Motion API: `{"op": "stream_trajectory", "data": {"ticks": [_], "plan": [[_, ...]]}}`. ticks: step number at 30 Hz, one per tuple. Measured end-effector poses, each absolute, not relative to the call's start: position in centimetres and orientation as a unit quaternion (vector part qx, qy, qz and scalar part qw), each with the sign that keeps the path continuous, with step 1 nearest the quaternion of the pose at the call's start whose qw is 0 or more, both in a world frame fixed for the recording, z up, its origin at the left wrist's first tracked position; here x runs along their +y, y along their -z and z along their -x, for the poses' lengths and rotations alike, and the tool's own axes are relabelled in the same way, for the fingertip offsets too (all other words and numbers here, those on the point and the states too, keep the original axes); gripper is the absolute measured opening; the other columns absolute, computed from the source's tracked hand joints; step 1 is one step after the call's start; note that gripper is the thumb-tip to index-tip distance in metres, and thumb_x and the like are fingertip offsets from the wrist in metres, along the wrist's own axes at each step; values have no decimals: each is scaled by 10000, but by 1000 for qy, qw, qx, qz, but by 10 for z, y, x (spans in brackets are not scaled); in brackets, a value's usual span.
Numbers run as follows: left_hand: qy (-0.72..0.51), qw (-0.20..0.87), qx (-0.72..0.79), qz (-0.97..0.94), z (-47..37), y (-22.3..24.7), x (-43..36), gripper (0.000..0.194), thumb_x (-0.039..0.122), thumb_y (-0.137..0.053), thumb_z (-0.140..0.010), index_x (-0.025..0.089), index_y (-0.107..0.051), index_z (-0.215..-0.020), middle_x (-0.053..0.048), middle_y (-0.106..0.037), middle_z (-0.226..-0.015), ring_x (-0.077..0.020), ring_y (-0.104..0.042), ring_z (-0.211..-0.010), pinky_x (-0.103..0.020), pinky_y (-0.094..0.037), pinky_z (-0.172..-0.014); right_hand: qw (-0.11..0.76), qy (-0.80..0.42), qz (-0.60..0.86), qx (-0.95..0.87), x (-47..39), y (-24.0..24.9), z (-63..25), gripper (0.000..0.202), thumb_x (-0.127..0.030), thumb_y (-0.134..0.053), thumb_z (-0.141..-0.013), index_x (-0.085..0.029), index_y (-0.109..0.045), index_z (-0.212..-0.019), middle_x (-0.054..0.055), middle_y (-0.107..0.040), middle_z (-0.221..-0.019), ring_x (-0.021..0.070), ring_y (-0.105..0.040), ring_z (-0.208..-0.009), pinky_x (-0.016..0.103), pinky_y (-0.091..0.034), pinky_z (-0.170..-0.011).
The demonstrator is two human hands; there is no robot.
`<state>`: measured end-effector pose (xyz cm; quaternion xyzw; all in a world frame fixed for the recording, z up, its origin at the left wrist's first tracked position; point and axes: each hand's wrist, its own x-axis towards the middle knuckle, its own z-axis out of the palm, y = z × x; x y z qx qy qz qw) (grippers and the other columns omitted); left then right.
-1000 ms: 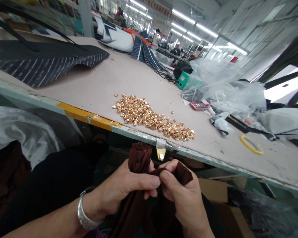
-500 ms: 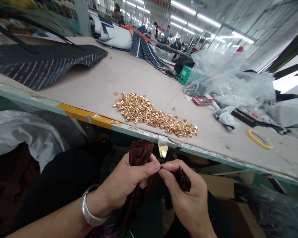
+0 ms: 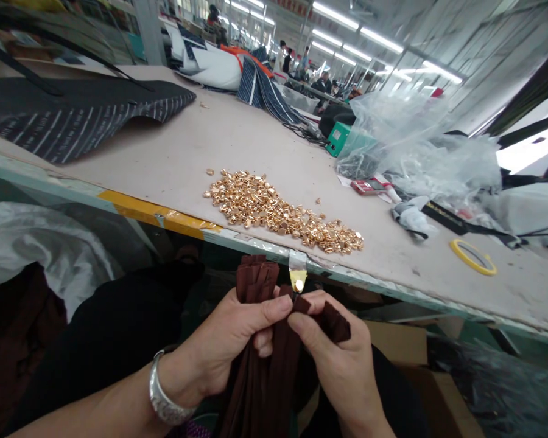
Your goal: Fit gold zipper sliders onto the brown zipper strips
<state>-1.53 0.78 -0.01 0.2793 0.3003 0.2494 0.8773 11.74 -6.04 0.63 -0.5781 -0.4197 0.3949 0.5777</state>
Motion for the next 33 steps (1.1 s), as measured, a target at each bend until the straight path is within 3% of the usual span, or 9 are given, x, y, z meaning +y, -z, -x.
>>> {"op": "stream_trajectory", "data": {"ticks": [3,6,13,33], "plan": [[-254,890,276,-260,14,-4,11,213,311,-748,-746,129,-640,-717,83,-407,-443,-22,-321,-394,-135,-311,-410,622,-499,523,-301,-59,-5,-118,218,-382,-695,-815,-181,-624,-766,-40,-540,-649,33,-304,-402,156,-255,-351],[-265,881,281,-274,14,-8,15,182,251,-740,-739,122,-629,-675,64,-462,-503,-12,-306,-391,-137,-313,-394,631,-563,488,-216,-59,-5,-121,240,-376,-702,-803,-182,-572,-750,-67,-509,-603,0,-155,-376,119,-149,-331],[-246,871,298,-302,12,-10,20,226,238,-713,-698,142,-557,-565,75,-402,-425,-27,-321,-369,-137,-292,-369,615,-629,448,-157,-51,-6,-122,302,-251,-724,-751,-199,-430,-707,-89,-504,-567,-7,-184,-362,86,-197,-323],[-239,893,282,-257,7,-10,25,169,192,-709,-663,130,-586,-565,54,-460,-453,-21,-301,-372,-131,-307,-355,621,-641,436,-115,-46,-8,-119,325,-261,-774,-680,-201,-458,-722,-92,-520,-525,-17,-193,-336,69,-204,-303]]}}
